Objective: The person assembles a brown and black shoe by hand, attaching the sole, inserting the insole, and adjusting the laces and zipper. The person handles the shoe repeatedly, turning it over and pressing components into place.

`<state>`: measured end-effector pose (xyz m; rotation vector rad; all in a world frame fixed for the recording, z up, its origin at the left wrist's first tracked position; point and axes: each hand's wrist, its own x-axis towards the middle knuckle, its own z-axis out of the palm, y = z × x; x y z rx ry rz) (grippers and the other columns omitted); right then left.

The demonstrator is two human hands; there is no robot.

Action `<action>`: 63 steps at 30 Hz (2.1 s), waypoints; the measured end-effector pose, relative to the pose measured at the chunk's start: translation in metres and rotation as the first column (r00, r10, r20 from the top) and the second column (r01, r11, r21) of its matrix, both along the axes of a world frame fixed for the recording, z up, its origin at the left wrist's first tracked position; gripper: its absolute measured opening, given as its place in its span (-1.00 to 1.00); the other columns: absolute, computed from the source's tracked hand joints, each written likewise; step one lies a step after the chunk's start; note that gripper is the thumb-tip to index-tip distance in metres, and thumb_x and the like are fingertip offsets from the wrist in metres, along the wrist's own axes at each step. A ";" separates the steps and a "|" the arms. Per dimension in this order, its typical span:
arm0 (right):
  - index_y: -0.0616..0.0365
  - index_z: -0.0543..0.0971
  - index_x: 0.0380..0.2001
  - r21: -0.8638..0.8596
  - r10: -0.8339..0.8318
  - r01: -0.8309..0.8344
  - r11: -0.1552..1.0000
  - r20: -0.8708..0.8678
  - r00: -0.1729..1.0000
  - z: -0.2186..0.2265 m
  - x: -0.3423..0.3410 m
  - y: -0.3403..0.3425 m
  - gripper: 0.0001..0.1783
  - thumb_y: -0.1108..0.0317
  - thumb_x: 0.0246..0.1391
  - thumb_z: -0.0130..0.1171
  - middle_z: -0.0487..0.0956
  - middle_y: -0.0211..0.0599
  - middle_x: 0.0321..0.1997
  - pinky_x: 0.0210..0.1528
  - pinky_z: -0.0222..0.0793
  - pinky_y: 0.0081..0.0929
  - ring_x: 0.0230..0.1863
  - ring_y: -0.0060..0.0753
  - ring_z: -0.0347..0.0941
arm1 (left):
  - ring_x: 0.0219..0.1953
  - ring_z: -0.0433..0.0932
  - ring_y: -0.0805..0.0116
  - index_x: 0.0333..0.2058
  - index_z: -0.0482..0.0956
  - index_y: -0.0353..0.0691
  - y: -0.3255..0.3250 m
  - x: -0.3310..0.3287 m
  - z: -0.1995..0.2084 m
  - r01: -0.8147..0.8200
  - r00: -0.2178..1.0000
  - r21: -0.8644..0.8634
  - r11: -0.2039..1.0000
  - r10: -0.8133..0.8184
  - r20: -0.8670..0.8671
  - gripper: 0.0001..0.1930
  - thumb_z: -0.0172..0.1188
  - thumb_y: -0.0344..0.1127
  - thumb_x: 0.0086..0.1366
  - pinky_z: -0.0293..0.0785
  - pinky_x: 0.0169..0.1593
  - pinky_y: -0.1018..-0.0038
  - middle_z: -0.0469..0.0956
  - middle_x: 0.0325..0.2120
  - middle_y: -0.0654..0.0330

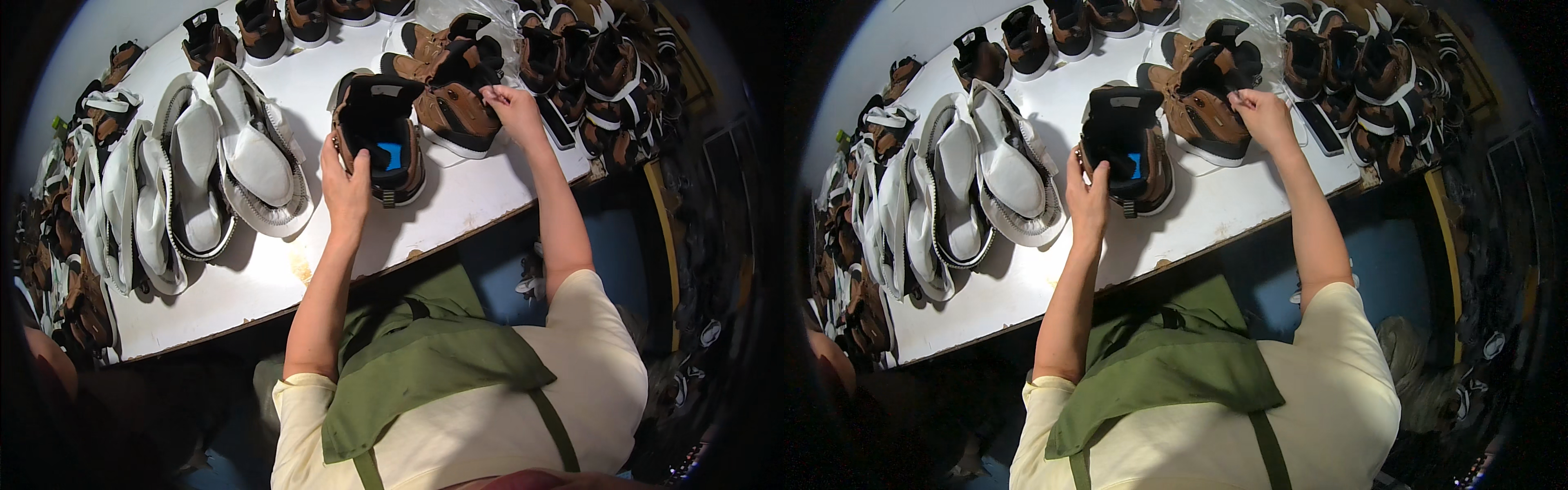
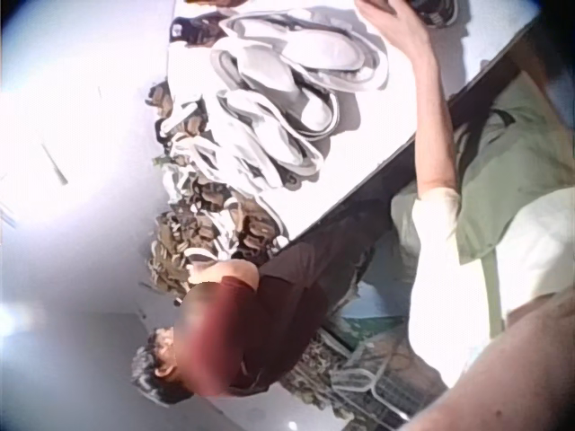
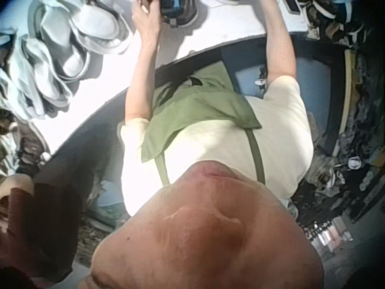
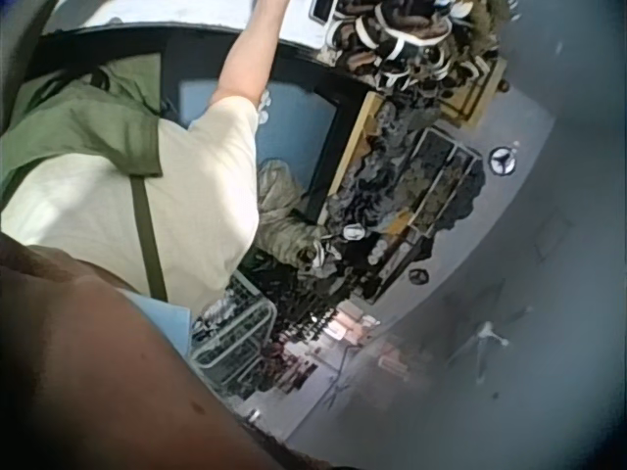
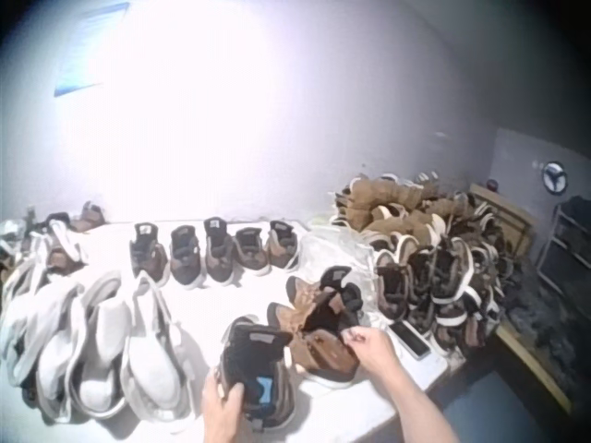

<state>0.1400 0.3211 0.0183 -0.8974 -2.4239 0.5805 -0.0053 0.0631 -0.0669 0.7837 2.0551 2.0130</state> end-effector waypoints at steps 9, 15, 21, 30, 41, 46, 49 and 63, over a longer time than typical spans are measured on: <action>0.22 0.59 -0.09 -0.356 0.022 -0.225 0.907 -0.492 0.870 -0.017 0.014 -0.051 -0.65 0.18 0.32 0.01 0.63 -0.42 -0.33 -0.57 0.11 -0.78 -0.61 -0.83 0.19 | -0.04 0.44 0.38 0.17 0.29 -0.45 -0.009 -0.001 0.003 0.097 0.921 0.181 0.979 -0.157 0.356 -0.48 0.08 -0.20 0.37 0.35 0.00 0.53 0.43 0.02 0.10; 0.26 0.61 -0.14 -0.343 -0.003 -0.195 0.919 -0.501 0.865 -0.034 0.017 -0.073 -0.61 0.13 0.33 0.01 0.63 -0.37 -0.35 -0.24 0.36 -0.67 -0.36 -0.70 0.45 | 0.17 0.37 0.28 0.15 0.32 -0.39 -0.026 0.017 0.001 0.073 0.893 0.347 0.935 -0.216 0.395 -0.60 -0.08 -0.46 0.36 0.35 0.20 0.35 0.37 0.12 0.03; 0.23 0.57 -0.03 -0.289 -0.129 -0.047 0.956 -0.560 0.818 -0.042 0.036 -0.021 -0.62 0.18 0.34 -0.03 0.61 -0.28 -0.23 -0.51 0.14 -0.76 -0.60 -0.78 0.21 | -0.16 0.56 0.34 -0.15 0.52 -0.36 -0.056 0.083 0.006 0.138 0.987 0.169 0.976 -0.149 0.058 -0.80 0.03 -0.53 0.27 0.50 -0.09 0.42 0.56 -0.17 0.11; 0.01 0.44 0.20 -0.268 -0.133 0.053 0.962 -0.290 0.948 -0.050 0.026 -0.024 -0.53 0.06 0.33 -0.02 0.40 -0.48 -0.51 -0.45 0.25 -0.64 -0.55 -0.65 0.26 | -0.14 0.55 0.07 -0.24 0.54 -0.34 -0.056 0.093 0.016 0.094 0.837 0.039 0.995 -0.058 -0.544 -0.76 0.22 -0.54 0.05 0.51 -0.13 0.33 0.55 -0.18 0.05; 0.03 0.55 0.04 0.047 0.214 -0.213 0.976 -0.396 0.893 -0.053 -0.016 0.022 -0.64 0.18 0.22 0.18 0.64 -0.26 -0.20 -0.20 0.43 -0.53 -0.29 -0.49 0.52 | 0.29 0.09 -0.36 0.31 0.18 0.01 -0.014 0.040 0.009 -0.068 0.834 -0.223 0.972 -0.067 -0.547 -0.14 0.43 -0.28 0.05 0.29 0.24 0.11 -0.15 0.33 -0.33; 0.19 0.58 -0.05 0.270 0.078 0.039 0.962 -0.408 0.910 -0.025 -0.044 0.118 -0.55 0.03 0.26 0.05 0.63 -0.04 -0.18 -0.12 0.42 -0.37 -0.18 -0.14 0.59 | 0.32 -0.01 -0.42 0.25 0.21 -0.15 0.008 0.023 0.016 -0.028 0.898 -0.217 0.976 -0.070 -0.435 -0.11 0.44 -0.04 -0.02 0.24 0.26 0.06 -0.19 0.31 -0.43; 0.16 0.58 -0.17 0.072 0.017 -0.015 0.997 -0.030 0.999 -0.047 -0.061 0.167 -0.53 -0.05 0.26 -0.03 0.57 0.08 -0.32 -0.19 0.37 -0.19 -0.24 0.07 0.53 | 0.31 0.01 -0.42 0.21 0.24 -0.17 0.027 0.002 0.016 -0.030 0.902 -0.196 0.980 -0.058 -0.427 -0.14 0.44 -0.01 -0.03 0.20 0.28 0.07 -0.13 0.29 -0.45; 0.15 0.58 -0.04 0.022 -0.119 0.127 0.992 -0.218 0.969 -0.044 -0.001 0.140 -0.58 0.05 0.32 -0.03 0.60 -0.26 -0.10 -0.19 0.43 -0.45 -0.34 -0.37 0.53 | 0.32 0.08 -0.33 0.34 0.04 -0.15 0.089 -0.010 0.013 0.136 0.861 -0.258 0.957 -0.243 -0.447 -0.07 0.35 -0.02 0.10 0.16 0.32 0.17 -0.11 0.31 -0.41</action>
